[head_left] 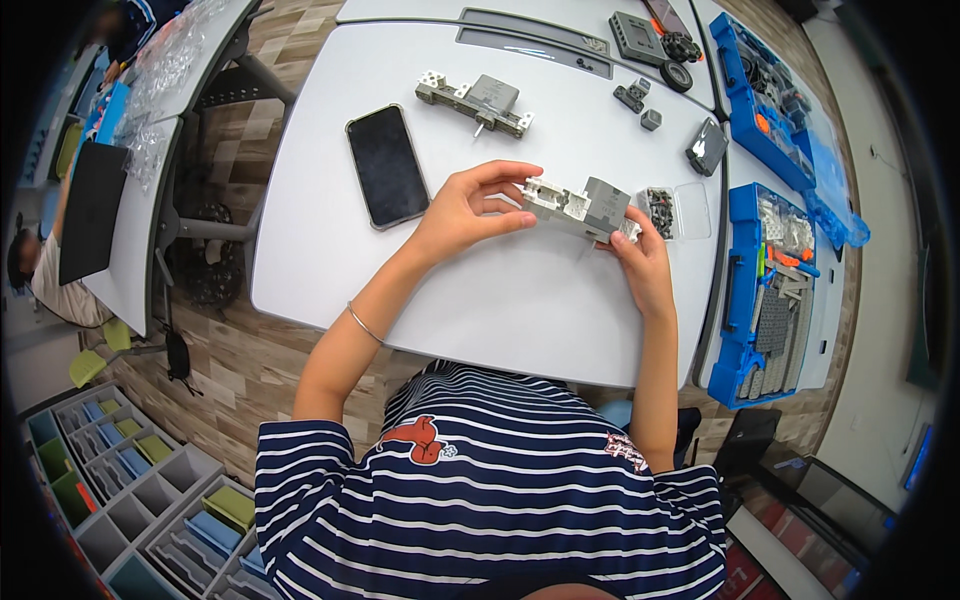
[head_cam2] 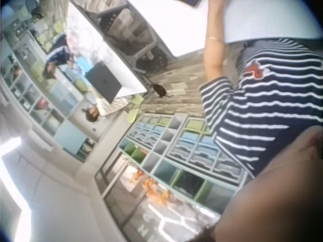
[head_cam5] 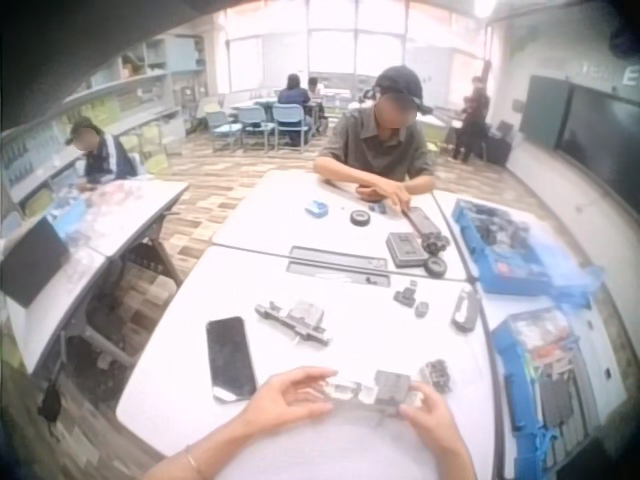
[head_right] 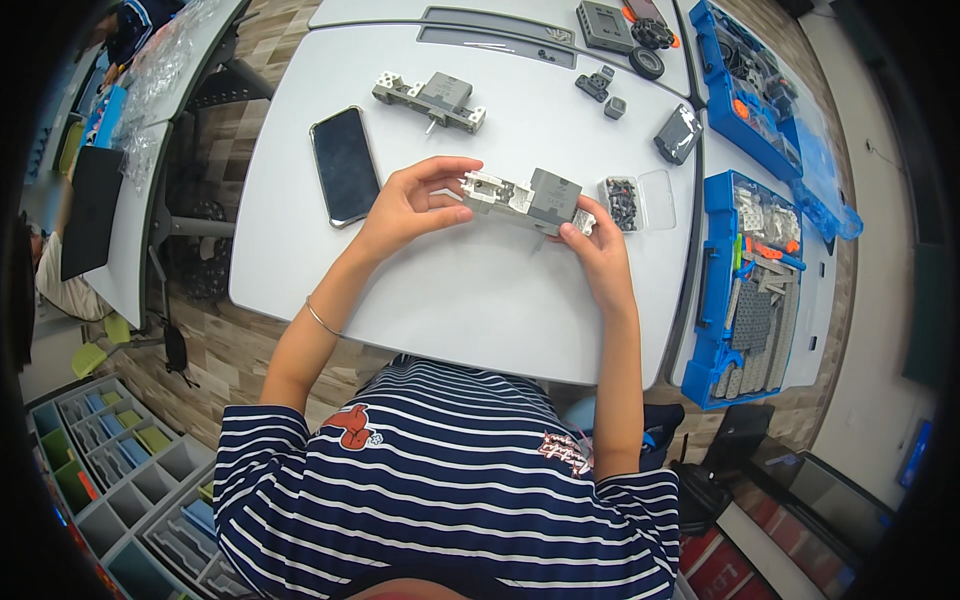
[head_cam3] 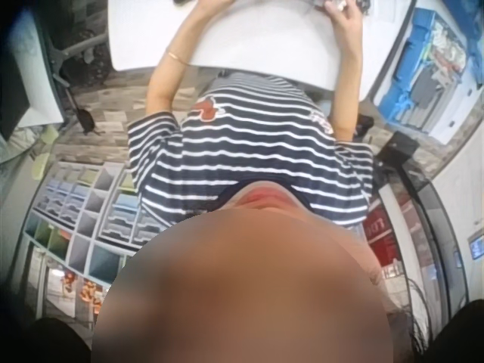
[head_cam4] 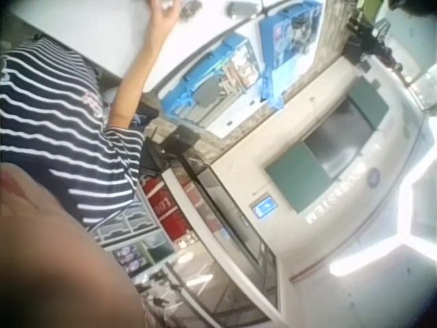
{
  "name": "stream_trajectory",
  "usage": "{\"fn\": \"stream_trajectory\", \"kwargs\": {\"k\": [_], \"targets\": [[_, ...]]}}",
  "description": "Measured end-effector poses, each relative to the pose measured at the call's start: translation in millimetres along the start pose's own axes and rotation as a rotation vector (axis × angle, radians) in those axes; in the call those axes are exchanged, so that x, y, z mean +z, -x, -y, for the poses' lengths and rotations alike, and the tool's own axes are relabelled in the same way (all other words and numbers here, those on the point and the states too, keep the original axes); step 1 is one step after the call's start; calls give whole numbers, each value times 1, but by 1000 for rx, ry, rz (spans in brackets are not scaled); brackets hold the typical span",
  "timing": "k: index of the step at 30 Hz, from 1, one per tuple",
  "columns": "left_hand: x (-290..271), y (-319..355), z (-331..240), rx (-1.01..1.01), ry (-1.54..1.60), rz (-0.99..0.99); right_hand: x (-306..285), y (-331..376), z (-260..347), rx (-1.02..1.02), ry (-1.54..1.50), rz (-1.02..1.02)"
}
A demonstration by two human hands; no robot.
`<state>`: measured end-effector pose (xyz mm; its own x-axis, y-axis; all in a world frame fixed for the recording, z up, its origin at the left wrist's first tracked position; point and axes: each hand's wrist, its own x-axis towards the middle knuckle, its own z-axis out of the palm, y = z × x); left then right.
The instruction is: The person assembles a small mechanical device using gray and white plastic components, including a motor-like block and perforated beams. They connect and disconnect parts by hand, rotate the assembly to check fit, and place components on the table between steps.
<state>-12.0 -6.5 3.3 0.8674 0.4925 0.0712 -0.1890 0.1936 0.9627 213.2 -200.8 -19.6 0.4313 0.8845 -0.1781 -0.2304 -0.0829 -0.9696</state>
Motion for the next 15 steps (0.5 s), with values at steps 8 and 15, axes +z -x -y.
{"fn": "stream_trajectory", "kwargs": {"k": [8,15], "targets": [[2,1,-1,19,-14,34,-1,1,-2,10,-1,-10],[3,2,-2,56,-49,22,2,2,-4,-87,59,-25]]}}
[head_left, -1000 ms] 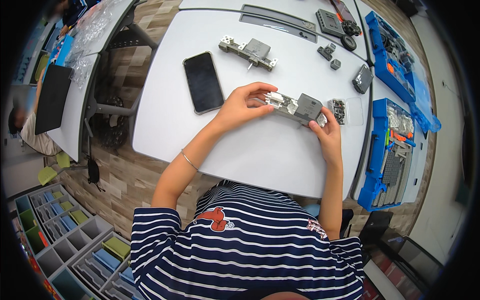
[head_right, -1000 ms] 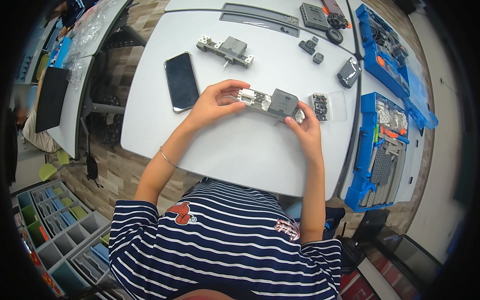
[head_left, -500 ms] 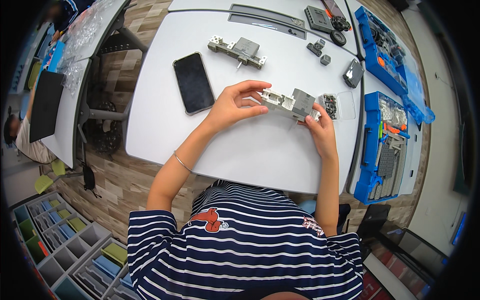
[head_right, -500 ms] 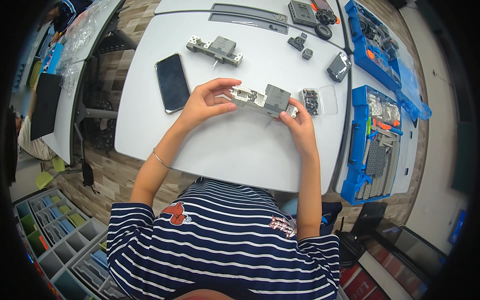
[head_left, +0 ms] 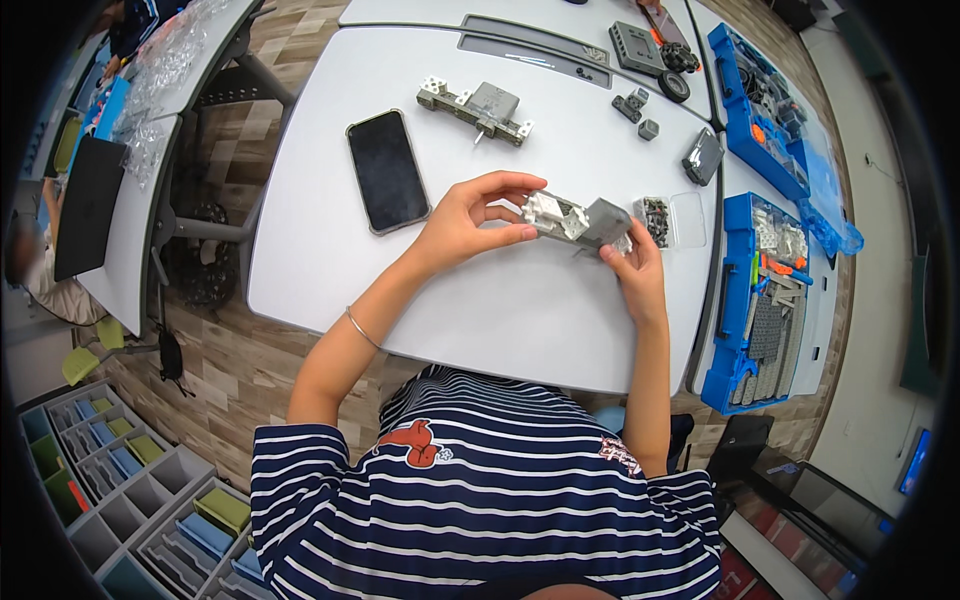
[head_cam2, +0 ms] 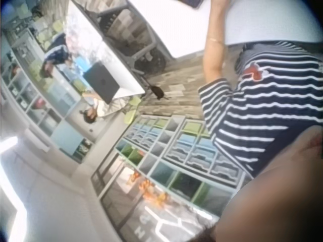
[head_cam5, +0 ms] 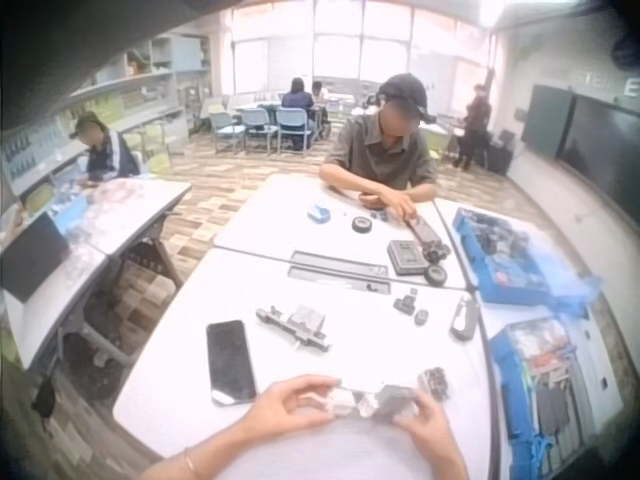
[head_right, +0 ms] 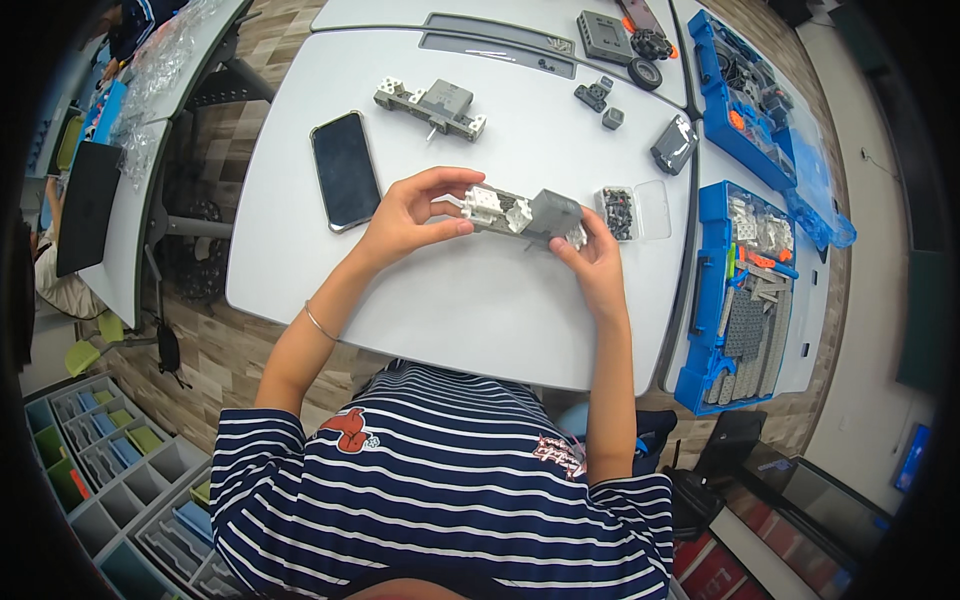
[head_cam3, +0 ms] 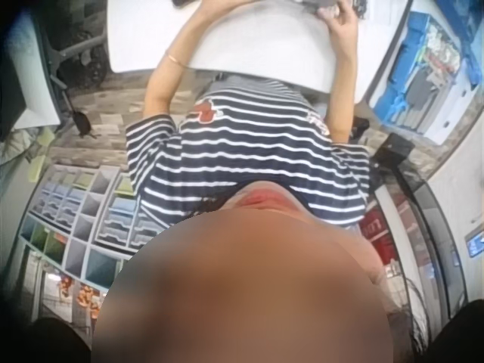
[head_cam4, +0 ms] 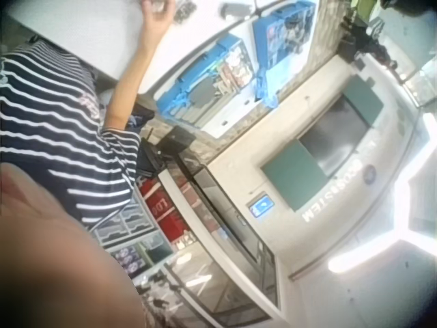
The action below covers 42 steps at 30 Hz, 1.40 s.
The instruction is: The person assembles a small mechanical device using gray and white plastic components, including a motor-like block and perforated beams. They connect and disconnect parts by hand, rotate the assembly to check fit, and place components on the table between steps.
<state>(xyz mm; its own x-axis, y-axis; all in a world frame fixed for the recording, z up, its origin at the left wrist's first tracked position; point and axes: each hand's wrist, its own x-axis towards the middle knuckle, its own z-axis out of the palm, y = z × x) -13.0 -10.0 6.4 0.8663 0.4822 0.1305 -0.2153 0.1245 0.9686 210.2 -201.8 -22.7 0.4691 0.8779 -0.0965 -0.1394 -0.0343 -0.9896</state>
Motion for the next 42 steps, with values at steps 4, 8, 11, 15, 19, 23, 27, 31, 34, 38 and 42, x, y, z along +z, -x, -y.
{"fn": "stream_trajectory", "kwargs": {"k": [4,8,11,15,19,23,27,31,34,38,42], "targets": [[1,0,-2,33,-5,2,9,2,1,-91,26,7],[0,-1,-5,65,-26,34,15,2,-1,-270,272,-20],[-1,-1,-4,48,-55,23,16,3,-4,-342,312,-67],[-3,0,-3,-39,-67,-3,17,4,-4,-407,437,-111],[-3,-2,-2,-57,-208,14,16,2,3,-527,638,-196],[4,-4,-1,-78,-148,44,17,5,12,-527,653,-137],[6,-3,6,-53,-57,27,23,5,16,-541,673,-154],[6,-3,13,-40,123,31,39,4,26,-546,693,-325],[7,-5,13,-171,169,-25,62,15,40,-581,952,-537],[10,-3,11,-117,207,20,103,25,54,-673,721,-228],[9,7,17,-121,112,133,129,15,56,-493,851,-190]]}}
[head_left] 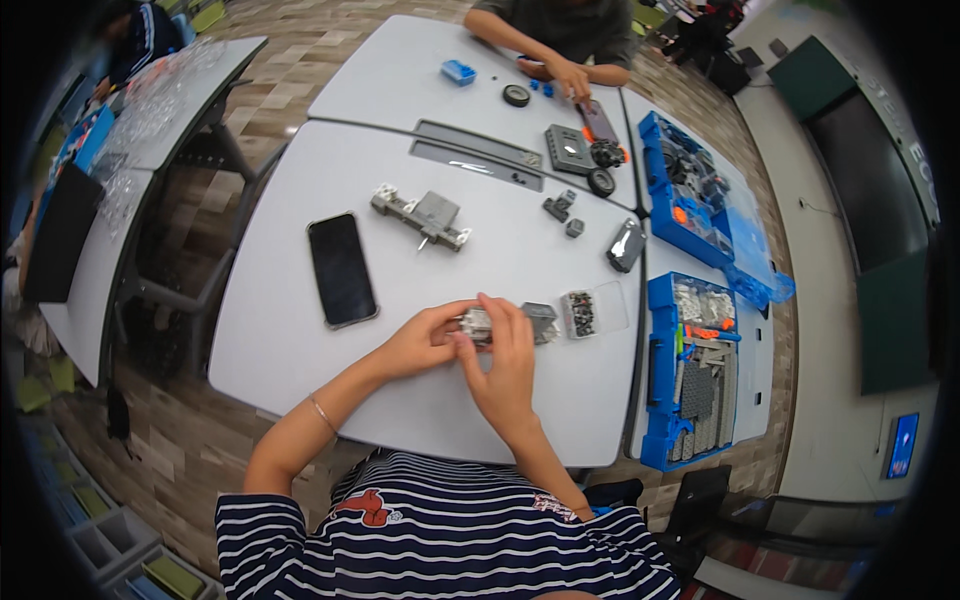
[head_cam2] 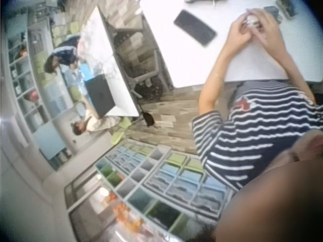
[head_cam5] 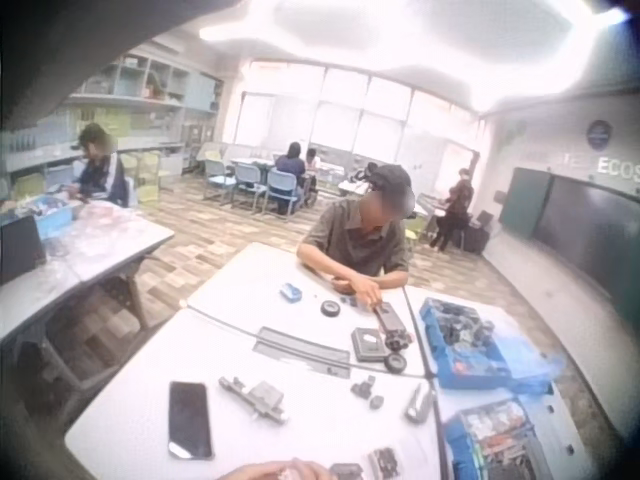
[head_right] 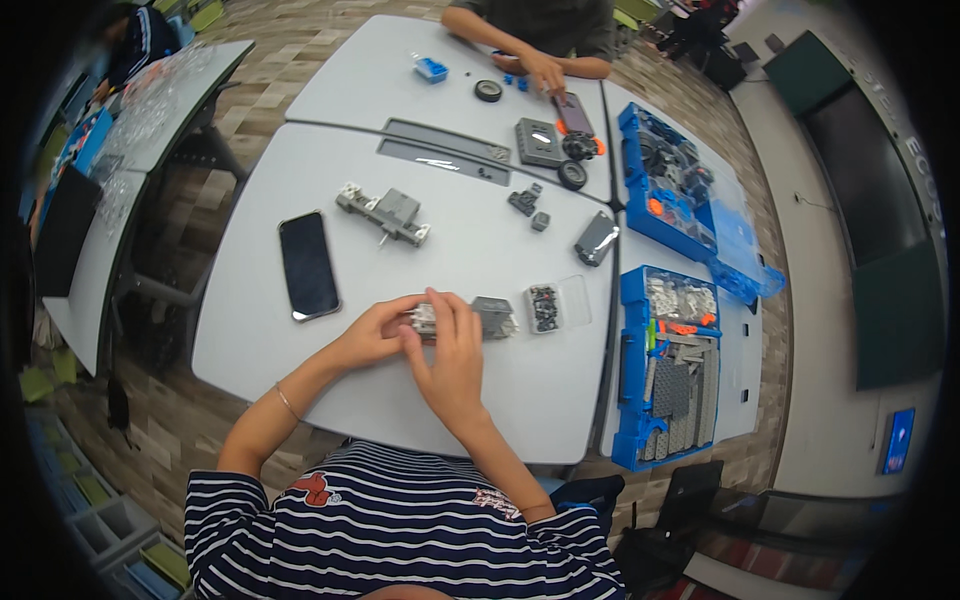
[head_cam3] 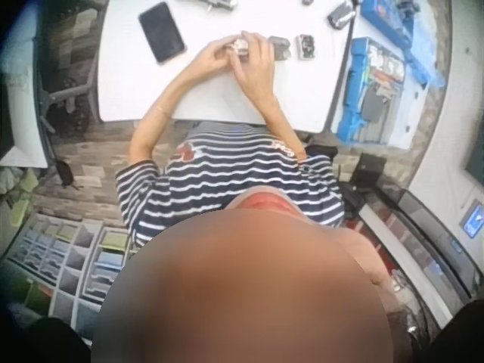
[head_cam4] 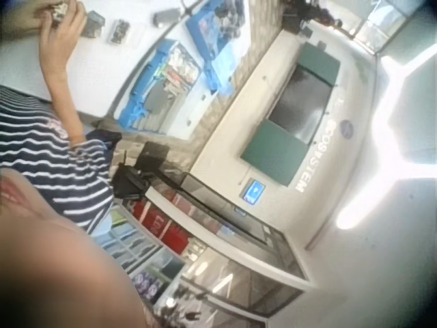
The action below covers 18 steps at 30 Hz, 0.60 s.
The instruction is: The person assembles a small mechanical device using gray and white plastic components, including a motor-like block and perforated beams. They connect and disconnect parts by hand, rotate the assembly to check fit, and place components on the table between steps.
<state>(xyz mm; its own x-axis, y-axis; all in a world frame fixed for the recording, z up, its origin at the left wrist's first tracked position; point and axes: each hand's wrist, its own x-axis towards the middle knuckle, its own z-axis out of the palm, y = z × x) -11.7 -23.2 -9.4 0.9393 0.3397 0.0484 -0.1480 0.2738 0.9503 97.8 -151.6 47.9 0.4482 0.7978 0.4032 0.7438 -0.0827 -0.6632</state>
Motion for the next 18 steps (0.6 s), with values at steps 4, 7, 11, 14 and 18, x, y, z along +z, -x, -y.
{"fn": "stream_trajectory", "kwargs": {"k": [4,7,11,14,18], "targets": [[0,2,4,-19,0,87,-2,0,-10,56,-60,44],[-11,0,-13,194,-460,27,-7,9,-21,11,-39,70],[-67,-8,-50,365,-949,-292,-5,26,-31,-56,-7,67],[-122,-29,-66,458,-1172,-546,1,39,-33,-26,33,84],[-165,-52,-64,222,-1168,-434,8,48,-37,-83,66,42]]}}
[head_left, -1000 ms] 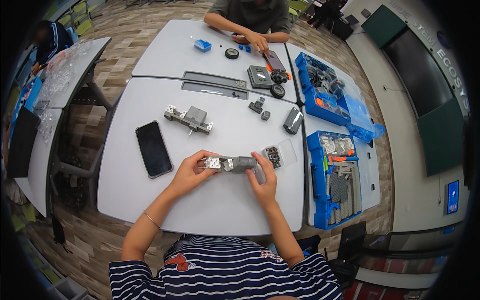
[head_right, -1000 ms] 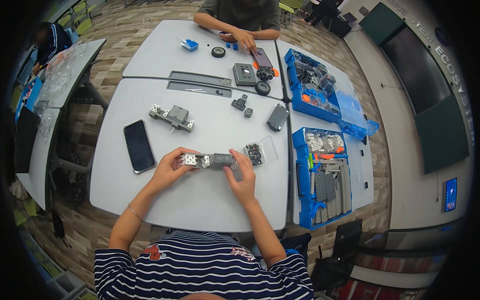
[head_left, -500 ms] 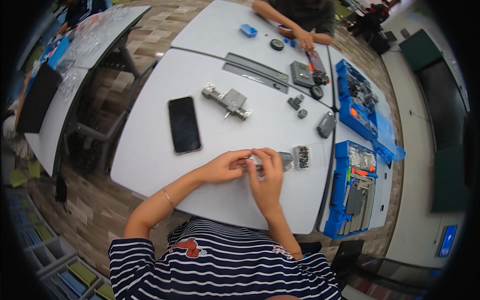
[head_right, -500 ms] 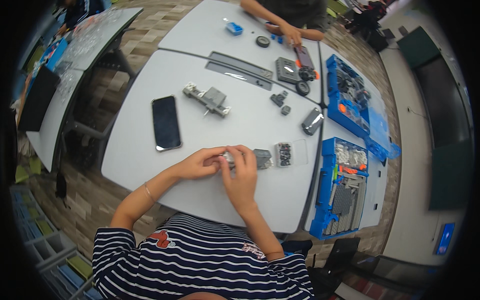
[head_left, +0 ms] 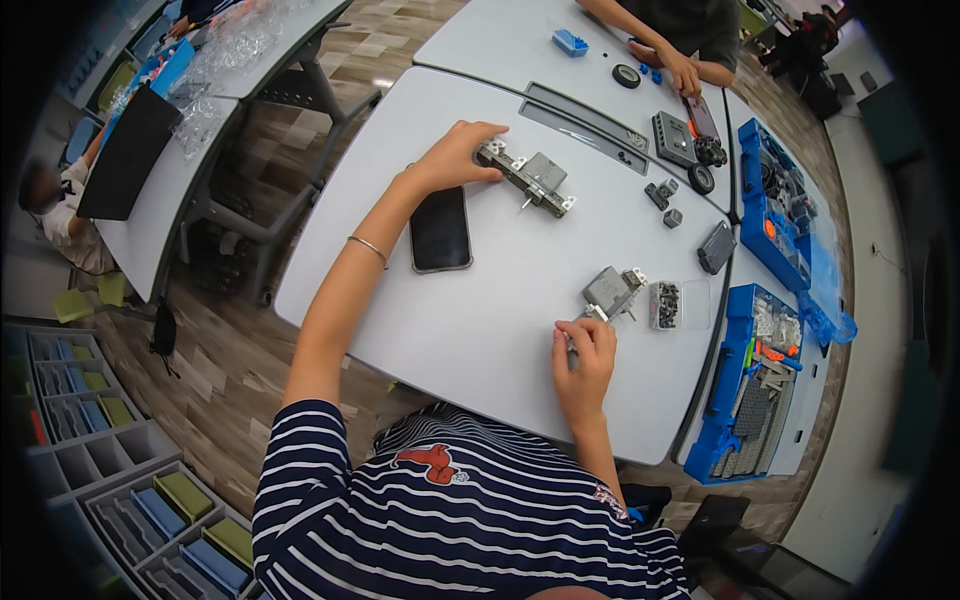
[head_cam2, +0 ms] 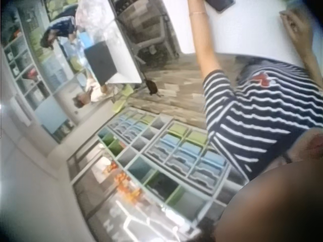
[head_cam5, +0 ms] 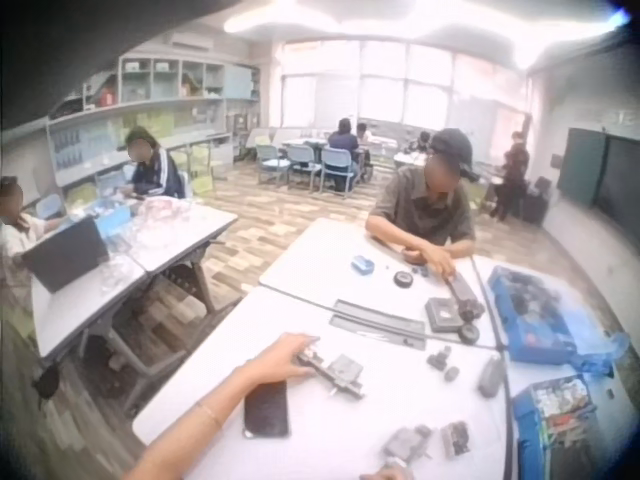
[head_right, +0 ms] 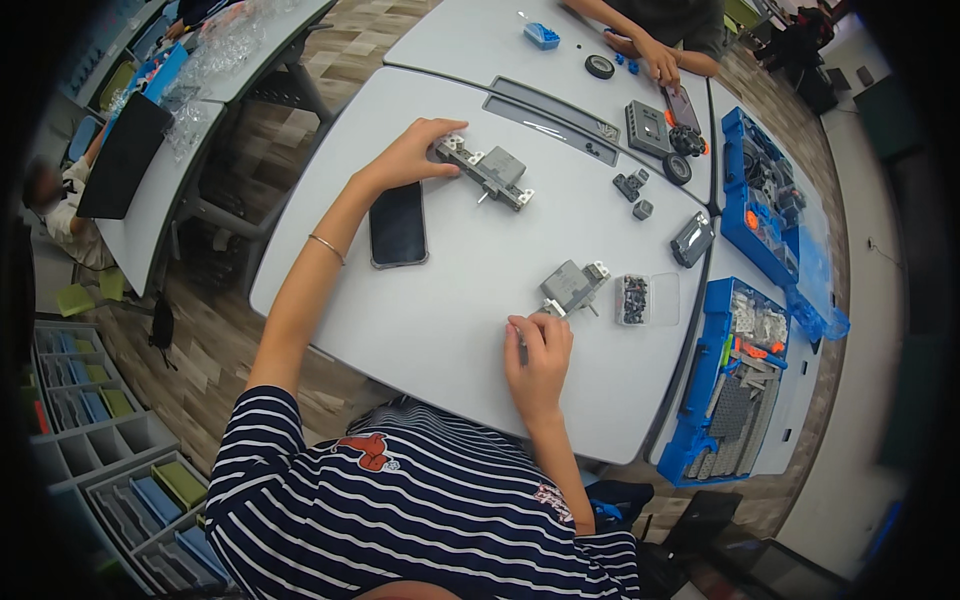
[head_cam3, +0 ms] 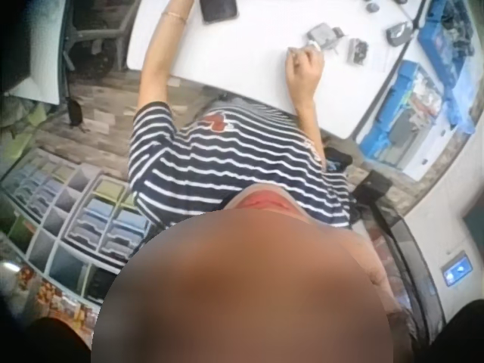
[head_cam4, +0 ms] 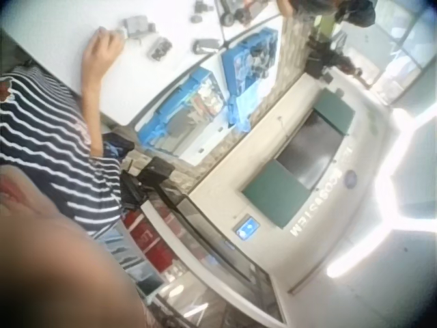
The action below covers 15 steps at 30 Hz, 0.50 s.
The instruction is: The person assembles a small mechanical device using gray and white plastic components, including a motor-like block and perforated beams. They connect and disconnect parts by hand, rotate the assembly to check fit, and place components on the table between steps.
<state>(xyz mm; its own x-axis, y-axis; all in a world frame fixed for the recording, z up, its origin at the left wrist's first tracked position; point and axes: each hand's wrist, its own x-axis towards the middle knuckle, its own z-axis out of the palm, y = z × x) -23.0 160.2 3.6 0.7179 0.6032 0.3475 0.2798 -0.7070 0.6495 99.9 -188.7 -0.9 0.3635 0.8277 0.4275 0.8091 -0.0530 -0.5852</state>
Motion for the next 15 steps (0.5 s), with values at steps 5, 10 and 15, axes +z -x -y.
{"fn": "stream_trajectory", "kwargs": {"k": [5,10,15], "targets": [[12,6,-4,-99,55,58,2,5,-5,-14,46,-83],[24,27,-20,117,-80,-233,6,4,-12,56,-7,-87],[23,36,-18,-7,69,-75,8,1,-14,46,8,-85]]}}
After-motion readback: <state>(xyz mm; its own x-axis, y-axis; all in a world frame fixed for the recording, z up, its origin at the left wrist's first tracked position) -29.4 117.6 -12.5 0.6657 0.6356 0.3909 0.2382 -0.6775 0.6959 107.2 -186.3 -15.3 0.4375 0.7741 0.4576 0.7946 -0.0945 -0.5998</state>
